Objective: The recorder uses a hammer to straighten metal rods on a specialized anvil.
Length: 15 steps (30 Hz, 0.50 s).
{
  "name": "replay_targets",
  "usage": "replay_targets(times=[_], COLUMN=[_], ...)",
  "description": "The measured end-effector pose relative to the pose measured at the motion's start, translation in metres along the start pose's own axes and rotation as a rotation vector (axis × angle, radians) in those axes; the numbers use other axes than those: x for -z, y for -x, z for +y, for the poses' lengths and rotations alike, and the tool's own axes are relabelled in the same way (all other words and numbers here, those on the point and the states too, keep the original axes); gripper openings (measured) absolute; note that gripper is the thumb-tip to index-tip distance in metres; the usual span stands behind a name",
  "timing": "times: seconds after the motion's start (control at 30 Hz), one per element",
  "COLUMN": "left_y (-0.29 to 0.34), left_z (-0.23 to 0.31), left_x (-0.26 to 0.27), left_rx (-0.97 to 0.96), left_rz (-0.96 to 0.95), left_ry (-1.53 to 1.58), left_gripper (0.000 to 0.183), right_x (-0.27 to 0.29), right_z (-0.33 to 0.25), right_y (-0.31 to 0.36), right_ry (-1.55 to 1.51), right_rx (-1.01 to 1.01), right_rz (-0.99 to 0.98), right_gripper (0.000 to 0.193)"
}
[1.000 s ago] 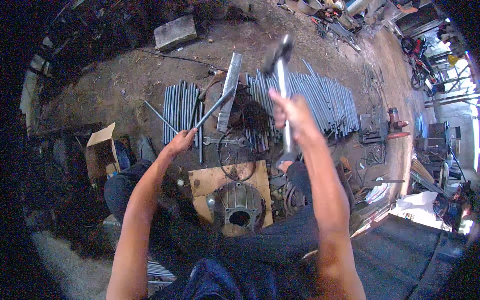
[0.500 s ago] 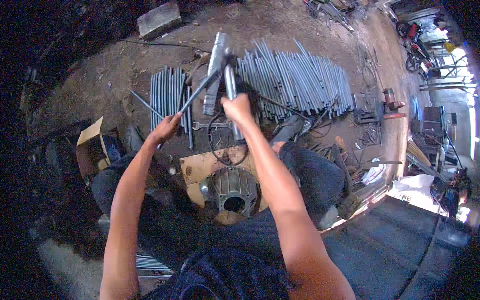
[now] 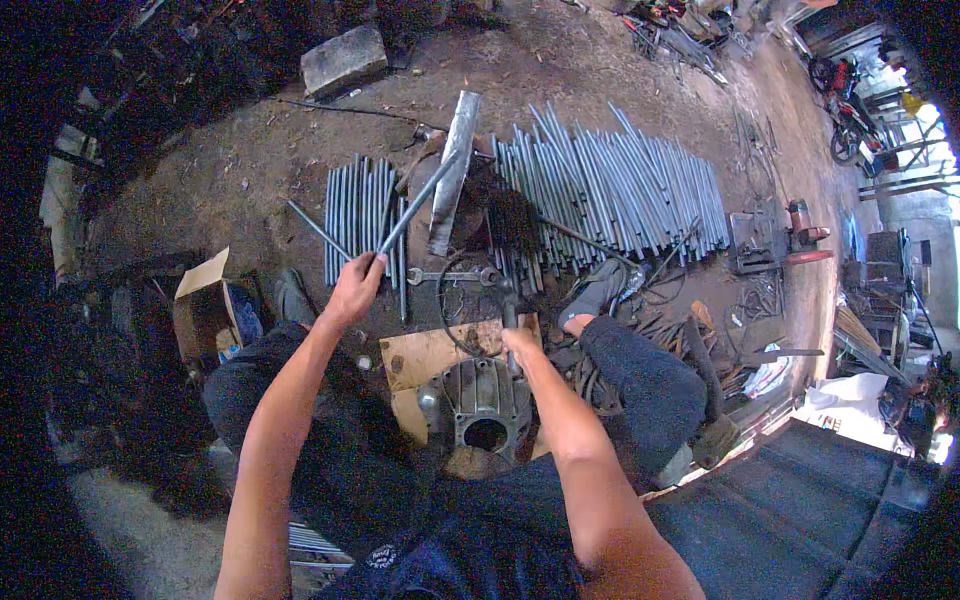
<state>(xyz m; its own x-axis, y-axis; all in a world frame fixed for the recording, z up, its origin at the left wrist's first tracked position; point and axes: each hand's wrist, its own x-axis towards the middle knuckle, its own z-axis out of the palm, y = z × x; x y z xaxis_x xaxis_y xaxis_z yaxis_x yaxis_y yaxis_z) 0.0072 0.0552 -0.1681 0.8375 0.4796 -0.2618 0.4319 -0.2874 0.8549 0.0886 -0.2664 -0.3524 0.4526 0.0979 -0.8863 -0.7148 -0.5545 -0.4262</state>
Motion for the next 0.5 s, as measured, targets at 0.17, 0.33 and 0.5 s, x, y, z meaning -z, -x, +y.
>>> replay_targets(times=[0.17, 0.33, 0.5], left_y=[0.0, -0.009, -0.011], left_z=[-0.015, -0.03, -0.019], left_x=[-0.002, -0.002, 0.004], left_rx=[-0.008, 0.051, 0.089], left_rz=[-0.001, -0.051, -0.091], left_ry=[-0.195, -0.084, -0.174], left_gripper=[0.041, 0.047, 0.052], right_x=[-0.042, -0.063, -0.042], right_z=[0.06, 0.093, 0.089], right_y=[-0.031, -0.056, -0.056], right_ry=[0.451, 0.43, 0.172], right_rx=[-0.049, -0.126, -0.064], right_rz=[-0.019, 0.095, -0.014], right_gripper=[0.024, 0.044, 0.032])
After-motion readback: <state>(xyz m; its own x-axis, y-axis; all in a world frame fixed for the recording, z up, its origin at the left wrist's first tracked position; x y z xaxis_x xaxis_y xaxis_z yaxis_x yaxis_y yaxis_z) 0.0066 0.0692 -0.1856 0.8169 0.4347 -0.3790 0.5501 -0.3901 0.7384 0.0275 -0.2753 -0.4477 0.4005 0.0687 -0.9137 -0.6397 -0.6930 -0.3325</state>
